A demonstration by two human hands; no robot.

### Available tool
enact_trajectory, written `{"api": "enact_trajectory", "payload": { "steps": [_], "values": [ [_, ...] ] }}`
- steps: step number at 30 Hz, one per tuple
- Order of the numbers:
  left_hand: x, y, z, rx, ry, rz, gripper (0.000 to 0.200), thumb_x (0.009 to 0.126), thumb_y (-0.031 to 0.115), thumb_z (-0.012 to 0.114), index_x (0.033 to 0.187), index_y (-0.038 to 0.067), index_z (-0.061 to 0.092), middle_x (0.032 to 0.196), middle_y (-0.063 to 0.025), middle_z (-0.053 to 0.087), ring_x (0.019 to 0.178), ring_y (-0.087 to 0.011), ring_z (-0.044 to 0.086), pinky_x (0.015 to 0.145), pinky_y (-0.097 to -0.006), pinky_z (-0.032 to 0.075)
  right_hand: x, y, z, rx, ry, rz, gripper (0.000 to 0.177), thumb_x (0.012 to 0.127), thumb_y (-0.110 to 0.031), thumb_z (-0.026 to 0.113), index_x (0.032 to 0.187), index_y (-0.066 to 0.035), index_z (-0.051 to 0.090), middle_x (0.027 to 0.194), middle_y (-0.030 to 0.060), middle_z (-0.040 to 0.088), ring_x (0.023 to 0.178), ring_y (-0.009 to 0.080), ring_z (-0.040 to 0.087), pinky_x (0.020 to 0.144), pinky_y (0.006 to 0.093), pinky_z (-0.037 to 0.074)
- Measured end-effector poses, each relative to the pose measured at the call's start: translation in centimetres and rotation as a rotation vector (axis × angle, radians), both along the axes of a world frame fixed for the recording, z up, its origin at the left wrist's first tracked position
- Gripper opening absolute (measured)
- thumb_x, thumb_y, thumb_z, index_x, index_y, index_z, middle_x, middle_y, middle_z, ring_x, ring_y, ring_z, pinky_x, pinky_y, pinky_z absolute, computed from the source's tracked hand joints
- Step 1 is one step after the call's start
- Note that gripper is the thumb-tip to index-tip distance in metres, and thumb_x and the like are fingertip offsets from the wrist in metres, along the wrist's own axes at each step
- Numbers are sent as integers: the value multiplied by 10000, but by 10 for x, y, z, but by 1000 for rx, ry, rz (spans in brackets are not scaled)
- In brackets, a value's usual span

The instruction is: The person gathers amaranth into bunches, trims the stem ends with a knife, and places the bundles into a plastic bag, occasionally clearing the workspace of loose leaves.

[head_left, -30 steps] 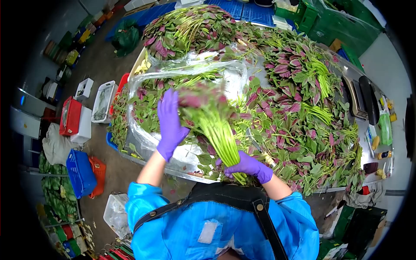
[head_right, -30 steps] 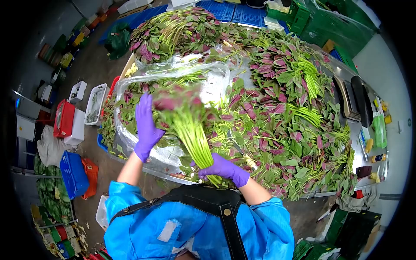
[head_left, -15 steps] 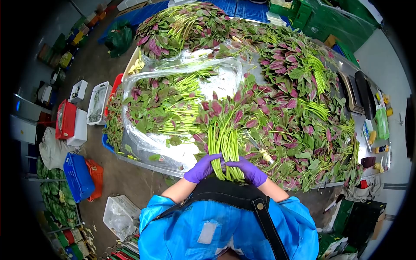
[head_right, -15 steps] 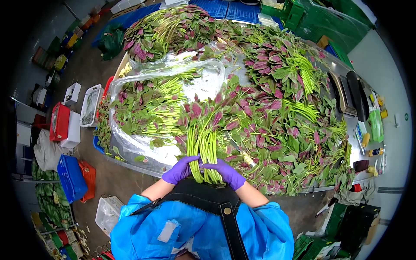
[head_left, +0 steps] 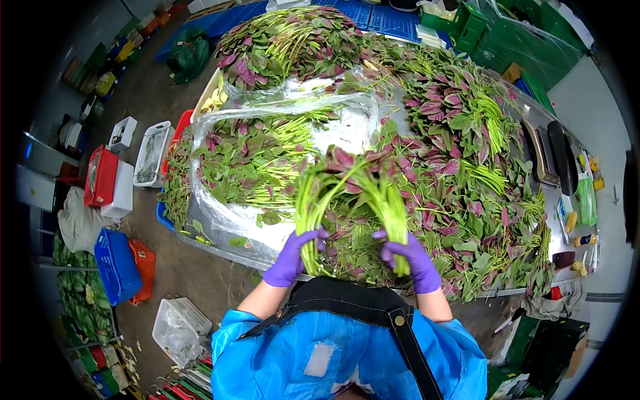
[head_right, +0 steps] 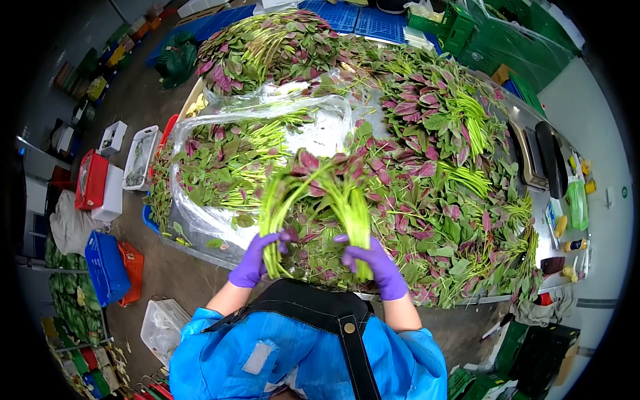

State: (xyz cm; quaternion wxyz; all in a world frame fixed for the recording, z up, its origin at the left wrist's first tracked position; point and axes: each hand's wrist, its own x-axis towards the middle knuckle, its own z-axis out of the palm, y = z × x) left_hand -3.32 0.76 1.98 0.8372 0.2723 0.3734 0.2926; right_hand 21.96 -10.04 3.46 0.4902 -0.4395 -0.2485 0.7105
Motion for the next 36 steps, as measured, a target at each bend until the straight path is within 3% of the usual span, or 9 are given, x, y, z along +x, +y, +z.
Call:
{"api": "enact_trajectory", "payload": {
  "steps": [1,4,7,9,13,20,24,28,36],
  "values": [
    [-6,8,3,61,-34,18,260,817,156,546,987,-40,532,859,-116,613,667,-150,575,639,-262,491,17,-1,5,62,116,35,321,813,-169,562,1079,8,533,671,52,582,505,103,523,481,199,417],
    [-13,34,10,112,78,126,213,802,115,553,952,-36,549,751,-83,605,614,-119,549,567,-222,451,44,15,-38,-214,-542,-35,315,818,-177,561,1068,15,544,670,67,591,471,106,508,452,203,393],
    [-17,47,12,294,79,284,229,792,82,554,991,-28,526,783,-102,615,616,-120,538,587,-226,447,51,7,6,55,-164,-122,323,822,-181,560,1083,9,539,692,56,602,503,95,516,468,200,402],
    [-11,46,15,312,8,330,300,809,55,546,1087,-22,462,844,-129,626,642,-144,556,626,-247,453,45,20,-13,22,-395,-175,375,823,-173,553,1132,31,496,719,85,609,497,104,525,474,199,405],
    [0,35,8,350,77,316,339,812,91,571,1114,-14,459,893,-126,619,708,-143,588,649,-252,479,13,24,12,146,-210,-222,369,844,-183,538,1134,39,486,765,99,622,574,125,573,526,209,445],
    [15,-27,-65,-52,-19,-182,366,830,131,560,1152,-16,468,1010,-105,584,836,-175,598,724,-306,501,-71,20,-108,-195,30,28,356,814,-199,606,1109,-19,522,909,68,619,749,141,608,651,268,507],
    [2,-30,-62,-84,-18,-265,374,852,167,534,1174,-8,464,1040,-92,577,896,-167,586,758,-290,488,-74,16,-85,-358,380,9,366,810,-153,610,1136,-24,501,960,65,603,808,142,597,719,269,484],
    [5,-28,-64,-251,81,-253,398,865,166,509,1212,-12,429,1080,-95,565,925,-168,577,793,-278,473,-88,26,-82,-193,71,204,436,762,-110,652,1158,-24,493,1017,63,591,1027,160,514,898,293,383],
    [-12,-29,-89,-378,-375,-84,363,883,159,473,1200,-11,429,1108,-132,542,901,-197,574,778,-346,486,-79,25,-77,-214,294,127,401,742,-62,631,1123,-16,513,1018,71,601,920,150,579,823,272,447]
  ]
}}
